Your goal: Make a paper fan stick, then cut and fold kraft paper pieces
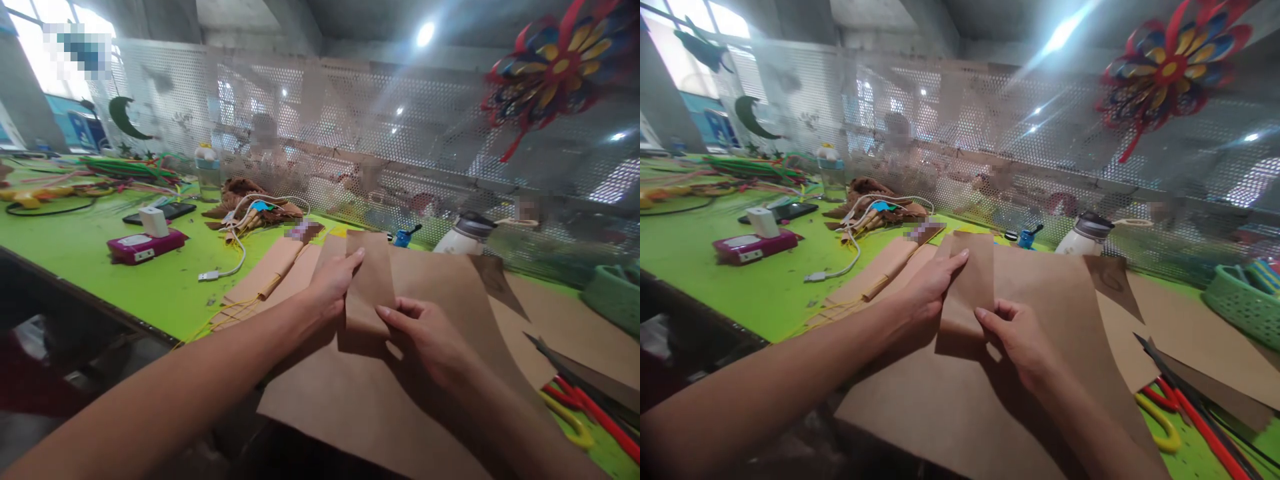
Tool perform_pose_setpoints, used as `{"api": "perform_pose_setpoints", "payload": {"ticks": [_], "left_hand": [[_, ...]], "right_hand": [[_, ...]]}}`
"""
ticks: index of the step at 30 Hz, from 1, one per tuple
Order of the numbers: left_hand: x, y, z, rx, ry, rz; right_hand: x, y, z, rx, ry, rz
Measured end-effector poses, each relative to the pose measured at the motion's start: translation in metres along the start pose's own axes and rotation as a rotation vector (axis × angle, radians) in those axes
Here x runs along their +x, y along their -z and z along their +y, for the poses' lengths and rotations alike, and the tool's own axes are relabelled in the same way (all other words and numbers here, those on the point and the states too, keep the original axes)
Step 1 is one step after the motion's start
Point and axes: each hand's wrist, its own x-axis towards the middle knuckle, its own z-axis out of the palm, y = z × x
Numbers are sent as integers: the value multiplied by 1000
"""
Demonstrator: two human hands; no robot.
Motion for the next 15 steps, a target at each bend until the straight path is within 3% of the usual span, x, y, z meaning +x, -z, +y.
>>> {"api": "perform_pose_setpoints", "payload": {"ticks": [5,11,15], "left_hand": [[-3,0,2,-4,29,-119],[-8,7,-11,230,148,-315],[-2,13,-20,382,76,-350]], "right_hand": [[3,5,0,45,29,19],[11,19,-8,-77,229,158],[12,24,-11,-69,241,156]]}}
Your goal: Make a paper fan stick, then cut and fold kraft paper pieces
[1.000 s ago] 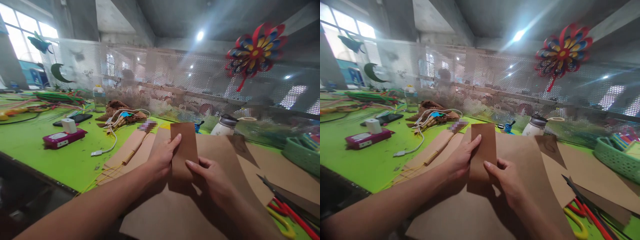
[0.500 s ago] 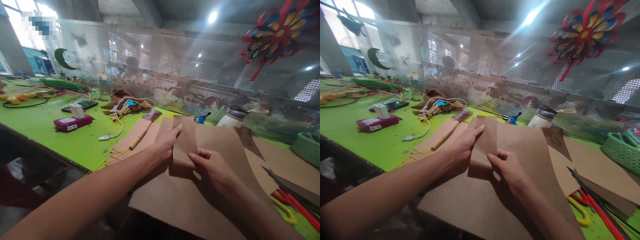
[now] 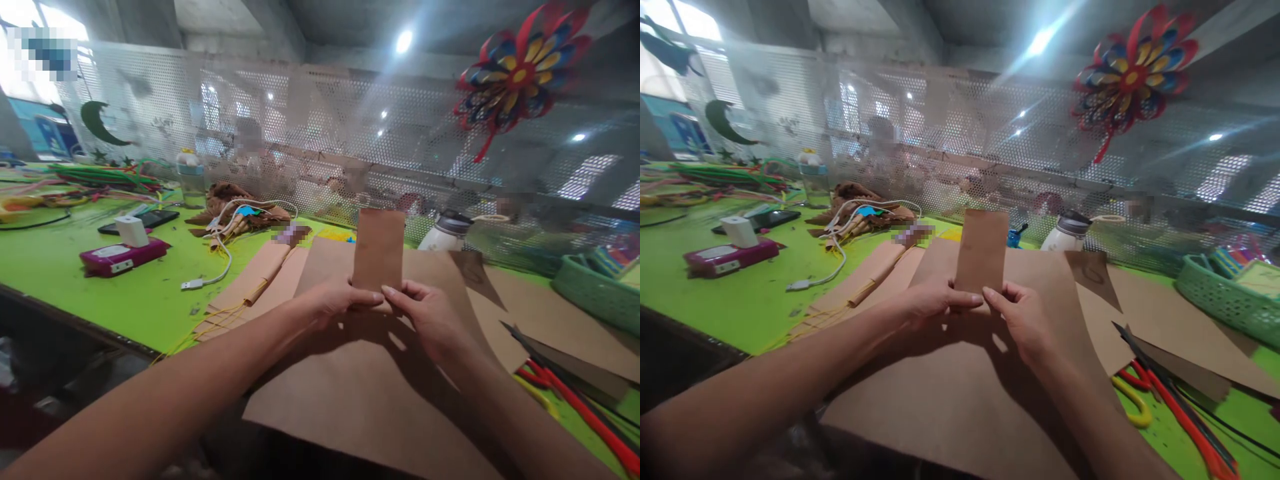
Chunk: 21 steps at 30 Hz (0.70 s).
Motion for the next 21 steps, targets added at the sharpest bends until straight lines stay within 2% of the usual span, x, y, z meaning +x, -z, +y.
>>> {"api": "perform_pose_setpoints", "payload": {"ticks": [12,17,21], "left_hand": [[5,1,-1,4,-14,-21],[5,4,0,128,0,-52],[7,6,0,236,-21,-41]], "right_hand": [[0,-1,-2,-60,72,35],[0,1,-5,-101,92,57],[3,3,-2,-57,88,16]]}}
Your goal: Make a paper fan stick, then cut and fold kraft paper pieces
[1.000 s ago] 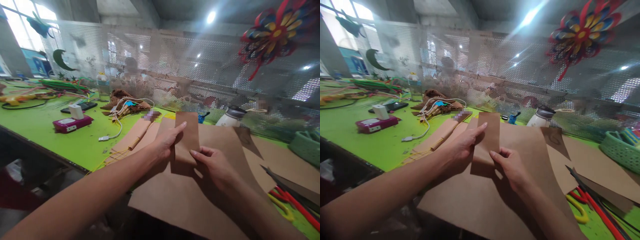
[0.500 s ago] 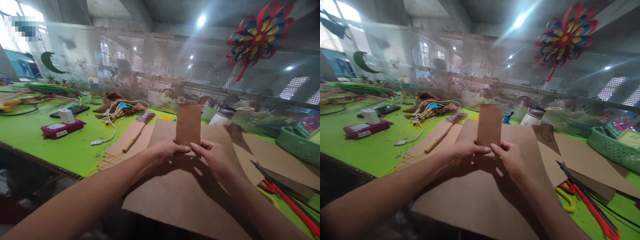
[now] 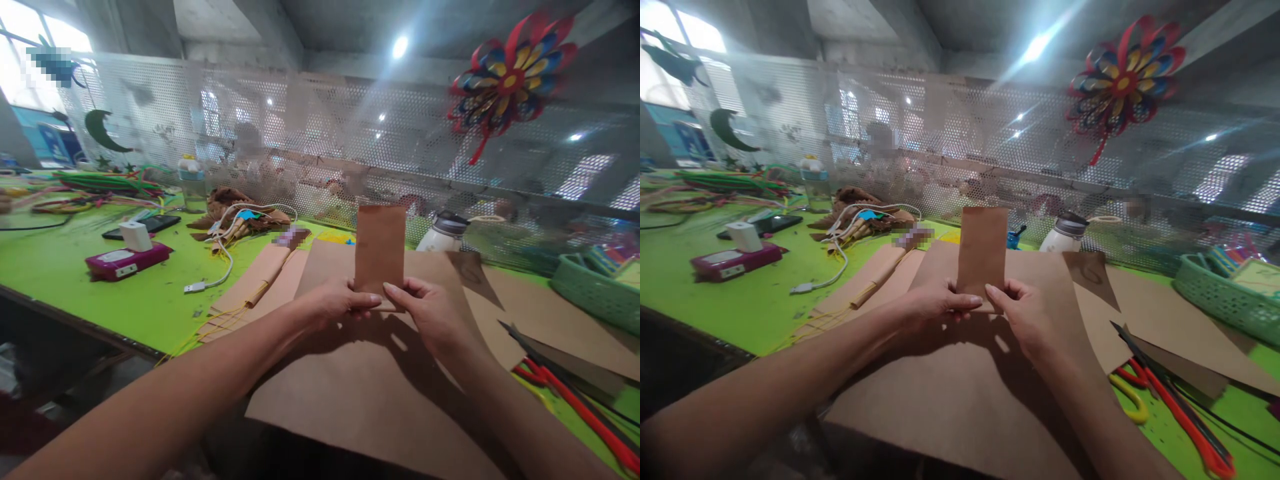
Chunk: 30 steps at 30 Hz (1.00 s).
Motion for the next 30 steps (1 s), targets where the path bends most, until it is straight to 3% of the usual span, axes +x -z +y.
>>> {"api": "perform_pose_setpoints", "payload": {"ticks": [10,17,22,26,30], "left_hand": [[-6,-2,12,-165,21,21],[-2,0,4,-35,8,-26],[-2,1,3,116,-43,18],[-2,-2,9,57,-104,113],[-3,-3,11,23,-119,110]], "right_hand": [[5,5,2,-13,15,53],[6,6,6,37,-20,23],[5,5,0,202,-116,-77],[1,1,0,270,-205,-155],[-2,-5,6,263,-182,-165]]}}
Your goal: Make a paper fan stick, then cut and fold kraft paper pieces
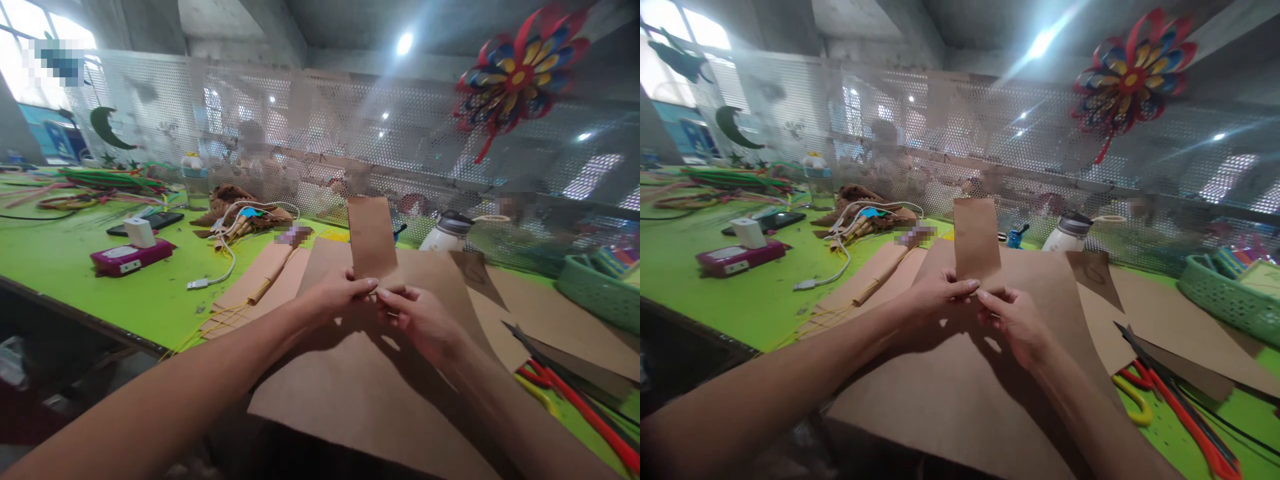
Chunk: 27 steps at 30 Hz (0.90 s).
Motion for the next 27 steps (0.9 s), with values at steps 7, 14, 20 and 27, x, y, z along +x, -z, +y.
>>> {"api": "perform_pose_setpoints", "payload": {"ticks": [7,14,20,27], "left_hand": [[1,-3,-4,-12,-12,70],[-1,-10,-6,-75,-17,118],[0,-11,-7,-55,-16,154],[4,-8,-11,97,-59,229]], "right_hand": [[2,-7,6,66,88,64],[2,-11,5,66,106,173],[1,-11,0,110,56,151],[0,-7,-7,135,35,222]]}}
